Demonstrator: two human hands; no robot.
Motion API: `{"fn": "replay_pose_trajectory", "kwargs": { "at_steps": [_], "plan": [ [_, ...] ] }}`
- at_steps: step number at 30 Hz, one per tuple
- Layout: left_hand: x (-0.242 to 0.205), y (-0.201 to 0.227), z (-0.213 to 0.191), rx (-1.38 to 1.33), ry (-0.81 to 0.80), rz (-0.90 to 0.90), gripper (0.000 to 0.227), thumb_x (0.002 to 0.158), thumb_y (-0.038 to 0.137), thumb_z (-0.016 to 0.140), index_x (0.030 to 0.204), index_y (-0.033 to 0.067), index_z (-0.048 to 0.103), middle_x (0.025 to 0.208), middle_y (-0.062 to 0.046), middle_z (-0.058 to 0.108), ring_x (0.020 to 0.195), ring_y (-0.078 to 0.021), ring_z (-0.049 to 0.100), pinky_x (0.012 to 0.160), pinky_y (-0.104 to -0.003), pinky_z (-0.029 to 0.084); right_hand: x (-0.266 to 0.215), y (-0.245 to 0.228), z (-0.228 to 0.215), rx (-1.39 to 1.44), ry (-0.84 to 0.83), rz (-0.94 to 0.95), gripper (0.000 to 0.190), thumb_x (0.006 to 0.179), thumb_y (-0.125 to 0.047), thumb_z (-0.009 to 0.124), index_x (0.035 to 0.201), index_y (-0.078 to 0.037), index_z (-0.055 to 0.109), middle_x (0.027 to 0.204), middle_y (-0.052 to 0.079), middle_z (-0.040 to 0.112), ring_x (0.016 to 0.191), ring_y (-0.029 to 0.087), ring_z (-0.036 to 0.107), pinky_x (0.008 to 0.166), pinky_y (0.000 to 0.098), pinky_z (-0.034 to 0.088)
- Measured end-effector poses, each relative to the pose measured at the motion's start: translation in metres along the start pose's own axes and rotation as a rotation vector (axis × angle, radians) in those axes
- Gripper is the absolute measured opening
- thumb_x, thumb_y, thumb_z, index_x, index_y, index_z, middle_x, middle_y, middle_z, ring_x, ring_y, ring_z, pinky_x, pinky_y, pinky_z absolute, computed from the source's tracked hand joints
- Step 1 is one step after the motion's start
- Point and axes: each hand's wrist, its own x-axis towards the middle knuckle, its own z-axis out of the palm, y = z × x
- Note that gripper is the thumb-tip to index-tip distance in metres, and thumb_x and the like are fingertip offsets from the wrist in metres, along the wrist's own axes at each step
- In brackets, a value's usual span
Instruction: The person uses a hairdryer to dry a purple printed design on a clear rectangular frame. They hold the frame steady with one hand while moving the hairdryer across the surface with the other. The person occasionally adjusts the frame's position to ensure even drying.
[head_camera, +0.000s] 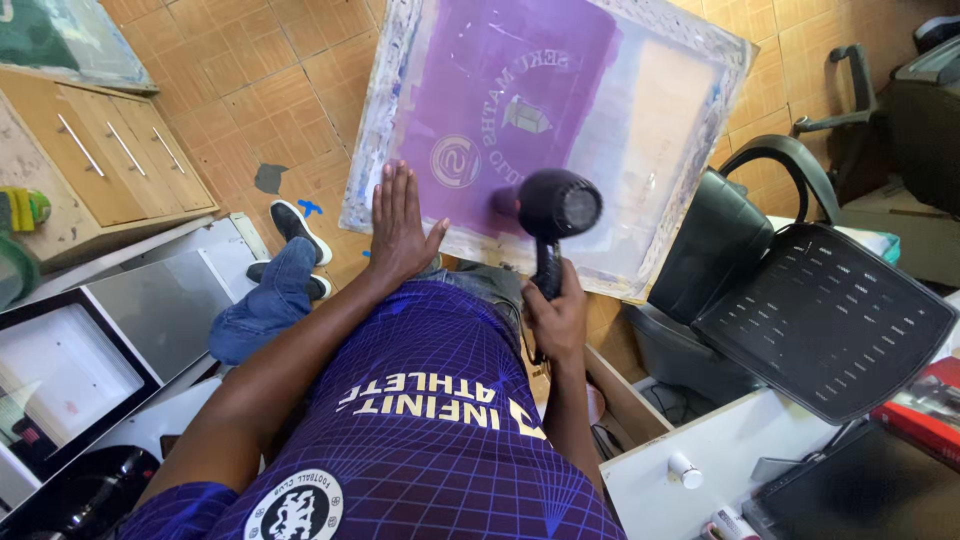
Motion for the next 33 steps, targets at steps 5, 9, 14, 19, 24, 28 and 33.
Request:
{"fn": "replay_pose_trajectory", "kwargs": {
  "at_steps": [5,9,14,19,24,28,33],
  "plan": [
    [0.012,0.002,0.01,-0.071,-0.016,0.079,0.085,0.099,0.037,0.071,0.161,-0.006,0.03,0.17,-0.028,0.022,0.159,-0.0473,0.014,0.128,-0.06,0.013,-0.006,0.015,-0.022,-0.006,0.069,-0.002,0.021,0.087,-0.011,0.076,0.106,-0.01,0.066,0.054,0.013,0.061,0.041,0.024,0.06,0.042,0.0351,0.046],
    [0.012,0.003,0.023,-0.07,-0.035,0.136,0.082,0.101,0.037,0.068,0.161,-0.0044,0.032,0.171,-0.026,0.02,0.16,-0.0456,0.014,0.128,-0.059,0.015,-0.024,0.019,-0.035,-0.14,0.12,0.032,0.025,0.087,-0.019,0.078,0.108,-0.009,0.068,0.062,0.018,0.064,0.049,0.028,0.06,0.051,0.0408,0.046],
    [0.015,0.011,0.025,-0.053,-0.054,0.178,0.082,0.101,0.037,0.069,0.16,-0.0069,0.032,0.17,-0.029,0.022,0.159,-0.0464,0.015,0.128,-0.058,0.014,-0.037,0.047,-0.037,0.241,0.012,0.032,0.028,0.091,0.002,0.068,0.118,0.0,0.061,0.055,0.015,0.058,0.036,0.023,0.055,0.039,0.0325,0.044],
    [0.015,0.02,0.025,-0.084,-0.094,0.209,0.08,0.103,0.039,0.067,0.158,-0.0085,0.034,0.169,-0.03,0.022,0.159,-0.0467,0.015,0.128,-0.058,0.013,-0.044,0.054,-0.033,0.312,0.068,0.081,0.025,0.091,0.001,0.067,0.115,0.001,0.06,0.054,0.016,0.056,0.035,0.023,0.054,0.037,0.0341,0.045],
    [0.014,0.024,0.023,-0.046,-0.138,0.246,0.081,0.105,0.04,0.063,0.161,-0.0086,0.029,0.17,-0.03,0.019,0.159,-0.0464,0.015,0.129,-0.057,0.014,-0.031,0.05,-0.031,0.171,0.147,0.044,0.022,0.092,-0.005,0.07,0.112,0.0,0.062,0.056,0.013,0.058,0.039,0.019,0.055,0.037,0.0324,0.042],
    [0.014,0.024,0.025,-0.041,-0.131,0.257,0.082,0.105,0.041,0.063,0.161,-0.008,0.028,0.171,-0.029,0.019,0.16,-0.0459,0.014,0.129,-0.057,0.013,-0.016,0.039,-0.021,0.361,0.116,0.005,0.024,0.09,0.001,0.07,0.113,0.002,0.062,0.058,0.015,0.056,0.038,0.022,0.055,0.036,0.0348,0.044],
    [0.009,0.022,0.021,0.023,-0.156,0.241,0.089,0.101,0.046,0.064,0.163,-0.0061,0.026,0.173,-0.027,0.016,0.16,-0.0453,0.013,0.129,-0.059,0.012,0.002,0.023,-0.013,0.353,0.056,-0.046,0.013,0.092,0.0,0.069,0.102,0.001,0.061,0.046,0.014,0.05,0.034,0.021,0.05,0.035,0.033,0.039]
  ]
}}
